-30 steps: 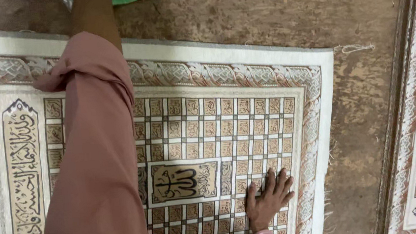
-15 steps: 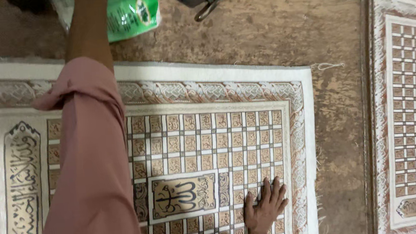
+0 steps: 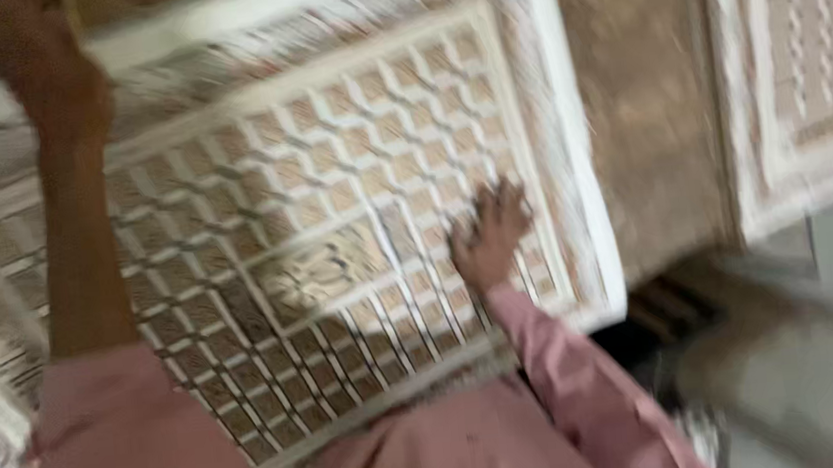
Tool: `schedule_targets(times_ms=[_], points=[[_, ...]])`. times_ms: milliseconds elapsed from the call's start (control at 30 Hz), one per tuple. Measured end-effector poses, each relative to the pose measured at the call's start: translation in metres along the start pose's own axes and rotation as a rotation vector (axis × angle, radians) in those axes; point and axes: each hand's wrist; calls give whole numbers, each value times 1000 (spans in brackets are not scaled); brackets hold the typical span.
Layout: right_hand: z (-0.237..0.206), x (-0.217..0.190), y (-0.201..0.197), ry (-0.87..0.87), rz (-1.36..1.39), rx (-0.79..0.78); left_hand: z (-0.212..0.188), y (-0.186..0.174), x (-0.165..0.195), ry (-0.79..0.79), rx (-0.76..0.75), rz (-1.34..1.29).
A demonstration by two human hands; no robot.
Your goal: The person folds a patterned rug on a table, smoothing it with both hands and aligning the edges. They then use a yellow utility knife to trim the rug's edge before folding it again.
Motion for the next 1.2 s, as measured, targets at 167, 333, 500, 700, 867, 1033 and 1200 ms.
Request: schedule_targets(times_ms=[167,333,500,700,867,1033,1200], points=[[-2,4,-9,131,-108,-334,-290,18,122,-82,-349,-2],[-39,28,-34,-56,46,-402,-432,-15,195,-123,-285,389],[-177,134,-73,-187,41,-241,-496,-57,206,-216,-149,405],[-266,224,-85,206,86,56,-527,-73,168,-171,-101,274],[-247,238,-72,896,1760,439,-534,-98,134,-277,-92,312],[-230,222,-76,808,1822,475,-582,-159,71,-423,251,373],[-228,216,-91,759,1681,359,-628,-219,23,-986,682,176]])
Point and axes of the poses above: each hand's wrist, its own z-axis towards the middle knuckle, its own y-axis out of the palm, x = y × z, and after that the axes turned 15 degrees about -y, right-handed
